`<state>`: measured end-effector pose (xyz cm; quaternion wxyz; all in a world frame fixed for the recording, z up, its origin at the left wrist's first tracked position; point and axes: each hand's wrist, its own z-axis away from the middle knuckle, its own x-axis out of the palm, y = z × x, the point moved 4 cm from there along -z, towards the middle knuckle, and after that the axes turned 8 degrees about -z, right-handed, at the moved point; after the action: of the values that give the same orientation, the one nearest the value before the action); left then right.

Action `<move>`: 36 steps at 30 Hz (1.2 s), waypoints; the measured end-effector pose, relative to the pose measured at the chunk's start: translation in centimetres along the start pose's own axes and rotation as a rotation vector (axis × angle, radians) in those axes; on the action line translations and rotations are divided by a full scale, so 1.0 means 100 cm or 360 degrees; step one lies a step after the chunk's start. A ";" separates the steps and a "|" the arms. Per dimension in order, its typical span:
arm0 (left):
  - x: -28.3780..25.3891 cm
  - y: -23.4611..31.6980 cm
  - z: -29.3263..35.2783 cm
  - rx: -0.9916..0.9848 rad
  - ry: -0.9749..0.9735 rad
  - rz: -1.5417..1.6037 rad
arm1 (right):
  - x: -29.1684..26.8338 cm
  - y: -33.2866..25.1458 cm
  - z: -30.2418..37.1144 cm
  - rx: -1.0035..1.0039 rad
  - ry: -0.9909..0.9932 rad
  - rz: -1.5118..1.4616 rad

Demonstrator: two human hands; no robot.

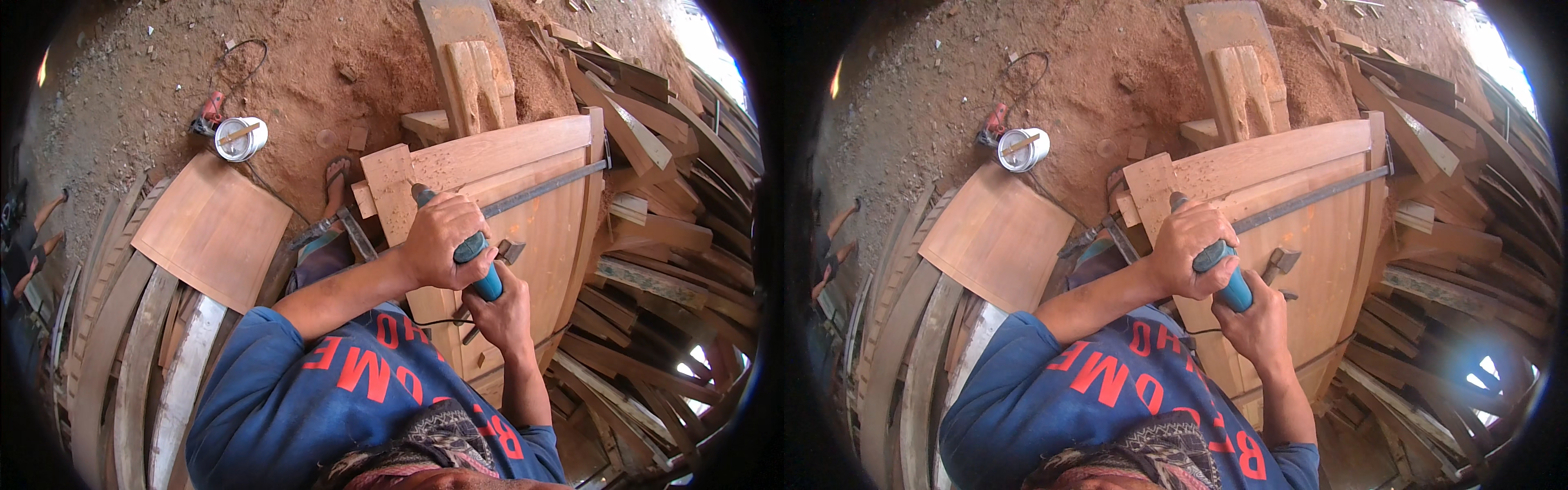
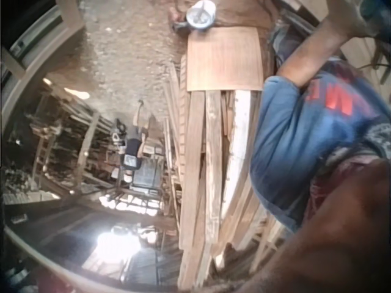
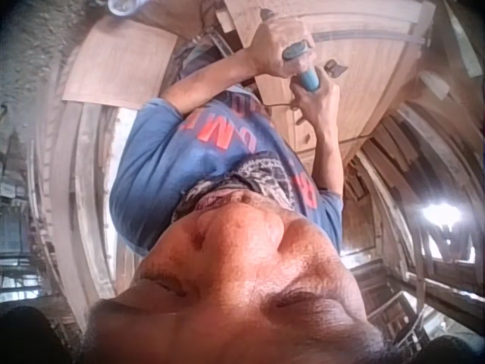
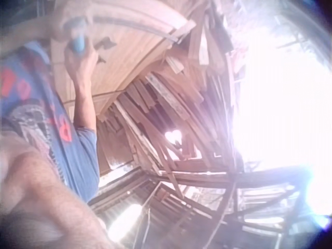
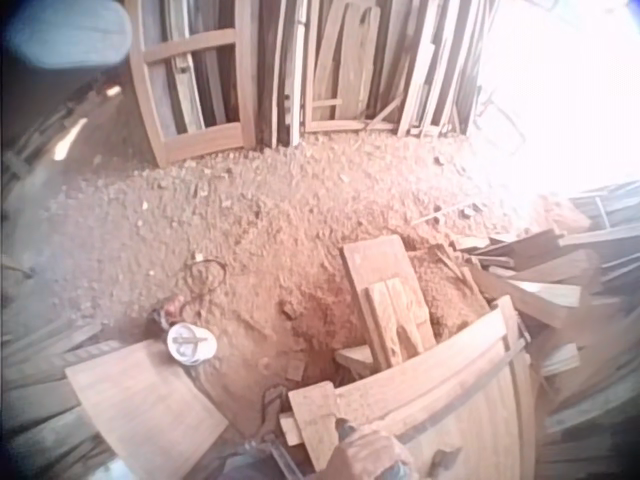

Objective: The person assembles a wooden frame by clamping a small piece to a larger board, drilling pilot holes, and hammering nails to secure the joint. They use a drill, hammer, and clamp throughout the process.

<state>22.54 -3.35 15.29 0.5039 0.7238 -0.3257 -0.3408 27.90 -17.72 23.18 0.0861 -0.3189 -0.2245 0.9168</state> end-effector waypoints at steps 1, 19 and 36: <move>-0.001 0.000 0.000 -0.0001 0.0010 -0.0001 | 0.001 -0.001 -0.001 0.0006 -0.0007 0.0007; 0.002 -0.007 -0.003 -0.0106 0.0057 -0.0062 | -0.005 -0.016 -0.021 0.0141 -0.0207 0.0138; 0.003 -0.016 0.000 -0.0161 0.0121 -0.0016 | -0.006 -0.012 -0.033 0.0160 -0.0280 0.0219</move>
<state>22.96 -3.15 13.71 0.5500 0.7115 -0.2850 -0.3316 30.50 -15.65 21.76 0.0187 -0.2473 -0.1626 0.9550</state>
